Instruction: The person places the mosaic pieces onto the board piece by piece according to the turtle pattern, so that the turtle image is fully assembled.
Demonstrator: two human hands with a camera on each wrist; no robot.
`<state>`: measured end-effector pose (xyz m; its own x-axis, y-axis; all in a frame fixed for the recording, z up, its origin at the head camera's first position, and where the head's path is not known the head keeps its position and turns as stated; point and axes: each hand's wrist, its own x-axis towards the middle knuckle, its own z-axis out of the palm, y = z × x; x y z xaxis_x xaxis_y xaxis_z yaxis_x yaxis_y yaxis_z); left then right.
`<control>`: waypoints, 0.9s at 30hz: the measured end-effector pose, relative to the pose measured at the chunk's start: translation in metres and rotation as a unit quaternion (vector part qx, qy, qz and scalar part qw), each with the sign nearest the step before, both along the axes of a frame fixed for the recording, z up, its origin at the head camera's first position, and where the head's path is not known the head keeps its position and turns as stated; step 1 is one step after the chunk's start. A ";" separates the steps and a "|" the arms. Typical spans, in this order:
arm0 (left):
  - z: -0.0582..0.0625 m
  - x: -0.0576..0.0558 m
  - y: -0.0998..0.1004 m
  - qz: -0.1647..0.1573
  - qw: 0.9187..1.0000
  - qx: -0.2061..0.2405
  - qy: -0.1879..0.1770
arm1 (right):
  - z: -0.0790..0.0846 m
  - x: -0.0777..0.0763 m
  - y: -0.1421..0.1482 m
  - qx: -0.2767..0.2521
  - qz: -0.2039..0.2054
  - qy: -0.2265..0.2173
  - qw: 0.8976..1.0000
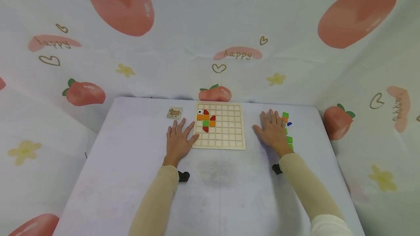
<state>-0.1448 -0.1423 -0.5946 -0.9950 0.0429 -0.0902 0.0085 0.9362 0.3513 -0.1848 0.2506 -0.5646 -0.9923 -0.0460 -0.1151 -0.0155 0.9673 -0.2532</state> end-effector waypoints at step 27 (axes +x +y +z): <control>0.000 0.000 -0.001 0.001 1.000 -0.005 0.000 | -0.003 0.011 0.039 -0.120 -0.079 0.053 0.988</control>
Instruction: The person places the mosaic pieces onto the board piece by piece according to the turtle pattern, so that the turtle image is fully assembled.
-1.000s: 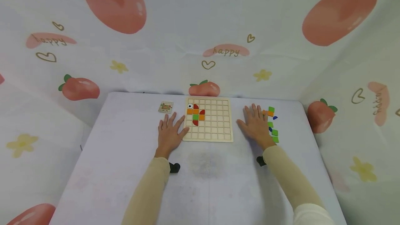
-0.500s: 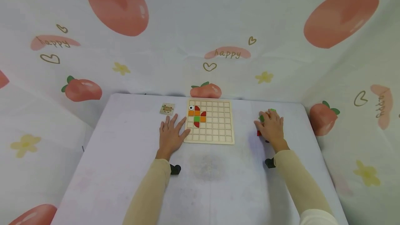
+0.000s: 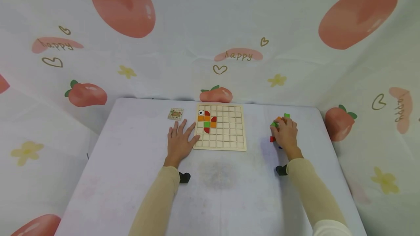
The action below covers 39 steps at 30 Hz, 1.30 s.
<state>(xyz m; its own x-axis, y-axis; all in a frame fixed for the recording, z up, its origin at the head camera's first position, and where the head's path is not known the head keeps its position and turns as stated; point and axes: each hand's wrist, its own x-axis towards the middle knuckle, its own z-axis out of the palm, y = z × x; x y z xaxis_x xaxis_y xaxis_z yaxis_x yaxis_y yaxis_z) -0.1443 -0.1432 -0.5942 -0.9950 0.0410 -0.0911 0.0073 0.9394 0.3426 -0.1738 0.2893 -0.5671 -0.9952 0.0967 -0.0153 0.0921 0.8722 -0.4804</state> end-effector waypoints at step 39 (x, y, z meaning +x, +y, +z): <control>-0.001 -0.001 0.000 -0.001 1.000 -0.002 -0.006 | 0.000 -0.011 -0.090 0.005 0.109 0.027 0.994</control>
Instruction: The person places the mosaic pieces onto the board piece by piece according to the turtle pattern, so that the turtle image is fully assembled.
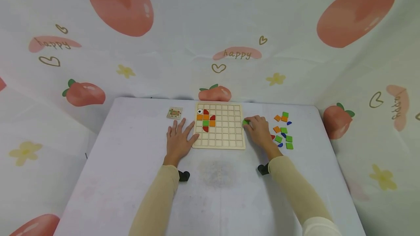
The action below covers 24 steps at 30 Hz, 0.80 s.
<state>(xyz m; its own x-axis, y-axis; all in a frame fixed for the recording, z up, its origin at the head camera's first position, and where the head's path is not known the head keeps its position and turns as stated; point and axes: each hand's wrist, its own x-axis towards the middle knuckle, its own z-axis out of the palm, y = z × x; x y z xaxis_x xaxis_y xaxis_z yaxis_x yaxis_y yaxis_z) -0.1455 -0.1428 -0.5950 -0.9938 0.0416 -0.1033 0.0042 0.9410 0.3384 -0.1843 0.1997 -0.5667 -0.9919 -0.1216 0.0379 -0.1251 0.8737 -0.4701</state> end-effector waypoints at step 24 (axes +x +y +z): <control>-0.004 -0.003 -0.001 -0.004 1.000 -0.004 0.001 | -0.003 0.001 -0.083 -0.075 0.106 0.062 0.990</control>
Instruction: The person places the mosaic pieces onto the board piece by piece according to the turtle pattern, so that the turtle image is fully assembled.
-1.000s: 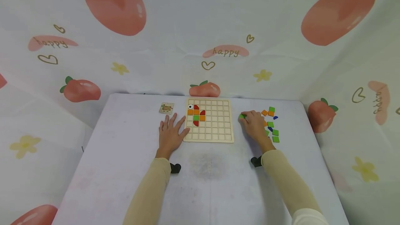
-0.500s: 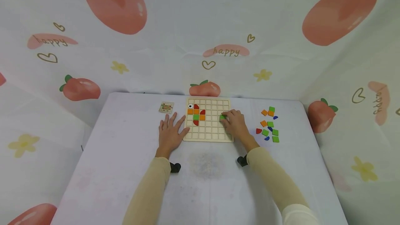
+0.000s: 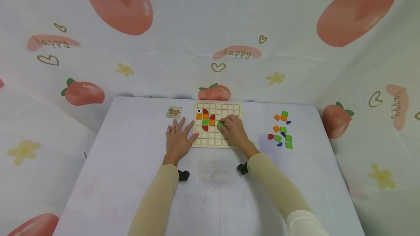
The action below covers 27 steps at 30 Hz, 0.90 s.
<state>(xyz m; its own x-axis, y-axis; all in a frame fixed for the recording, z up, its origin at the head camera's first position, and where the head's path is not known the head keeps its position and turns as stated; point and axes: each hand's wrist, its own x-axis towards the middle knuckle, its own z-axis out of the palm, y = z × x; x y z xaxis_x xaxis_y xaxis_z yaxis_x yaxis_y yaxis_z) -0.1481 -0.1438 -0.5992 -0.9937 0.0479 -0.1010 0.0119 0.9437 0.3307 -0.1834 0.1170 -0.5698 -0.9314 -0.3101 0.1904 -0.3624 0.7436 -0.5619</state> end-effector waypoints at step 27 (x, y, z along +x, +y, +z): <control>0.001 0.000 0.000 -0.001 1.000 0.003 0.009 | -0.016 0.007 -0.034 -0.009 -0.010 -0.038 0.999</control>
<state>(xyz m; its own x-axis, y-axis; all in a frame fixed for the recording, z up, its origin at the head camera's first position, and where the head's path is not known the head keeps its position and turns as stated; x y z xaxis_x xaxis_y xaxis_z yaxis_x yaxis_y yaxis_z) -0.1481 -0.1441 -0.5983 -0.9952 0.0504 -0.0834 0.0195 0.9417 0.3360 -0.1767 0.0827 -0.5856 -0.9491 -0.2891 0.1247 -0.3042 0.7397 -0.6002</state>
